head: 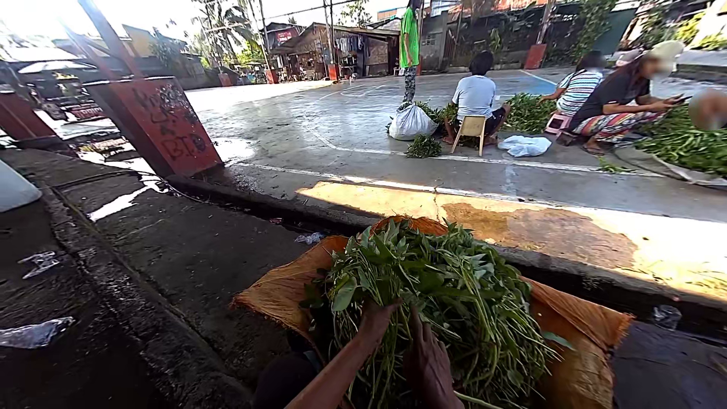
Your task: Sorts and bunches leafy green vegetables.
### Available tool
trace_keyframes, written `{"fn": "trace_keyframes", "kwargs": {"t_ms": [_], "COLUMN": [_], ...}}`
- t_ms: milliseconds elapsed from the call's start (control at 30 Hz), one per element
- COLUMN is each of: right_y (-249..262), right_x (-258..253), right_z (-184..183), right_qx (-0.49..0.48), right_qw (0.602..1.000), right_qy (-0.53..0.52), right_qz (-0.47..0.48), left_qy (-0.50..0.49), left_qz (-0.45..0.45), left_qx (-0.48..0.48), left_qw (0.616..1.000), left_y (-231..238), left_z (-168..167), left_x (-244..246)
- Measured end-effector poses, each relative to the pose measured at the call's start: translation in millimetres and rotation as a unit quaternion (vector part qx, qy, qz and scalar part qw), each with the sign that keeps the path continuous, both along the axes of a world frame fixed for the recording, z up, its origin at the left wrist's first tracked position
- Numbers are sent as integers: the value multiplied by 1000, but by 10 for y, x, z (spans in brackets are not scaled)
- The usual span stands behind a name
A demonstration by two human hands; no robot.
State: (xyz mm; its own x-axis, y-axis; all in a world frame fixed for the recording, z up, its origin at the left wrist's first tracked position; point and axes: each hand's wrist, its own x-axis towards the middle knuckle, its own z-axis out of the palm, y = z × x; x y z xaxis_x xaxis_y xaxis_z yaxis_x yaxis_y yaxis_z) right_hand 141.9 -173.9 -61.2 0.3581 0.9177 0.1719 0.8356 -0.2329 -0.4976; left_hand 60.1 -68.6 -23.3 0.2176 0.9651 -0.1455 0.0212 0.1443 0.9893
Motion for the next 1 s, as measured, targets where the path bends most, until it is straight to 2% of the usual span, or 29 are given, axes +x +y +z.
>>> {"fn": "trace_keyframes", "kwargs": {"t_ms": [67, 167, 233, 367, 467, 700, 800, 867, 933, 1000], "right_y": [83, 179, 199, 129, 43, -91, -189, -304, -373, -458], "right_x": [41, 97, 100, 41, 4, -11, 7, -13, -8, 18], "right_z": [109, 171, 147, -73, -132, 99, 100, -75, -235, -299], "right_qx": [-71, -101, -87, 15, 32, -105, -133, -82, -21, -7], "right_qw": [997, 994, 995, 1000, 999, 994, 990, 995, 999, 999], "right_qy": [31, 41, 46, 23, 4, 32, 38, 35, 31, 35], "right_qz": [9, 16, 9, -4, -11, -1, 20, 33, 36, 36], "left_qy": [12, 26, 26, 12, 28, 47, 48, 55, 62, 57], "left_qz": [-3, -16, -18, -6, 2, 13, 78, 109, 101, 106], "left_qx": [6, 1, -7, -18, -37, -52, -39, -29, -8, 19], "left_qw": [1000, 1000, 999, 1000, 999, 997, 995, 992, 993, 993], "left_y": [-7, -27, -39, -2, -12, -62, 96, 214, 227, 252], "left_z": [-18, -22, -40, -67, -46, -124, -81, -20, -8, -28], "left_x": [7, 11, 4, 2, 5, 37, -8, -83, -114, -139]}}
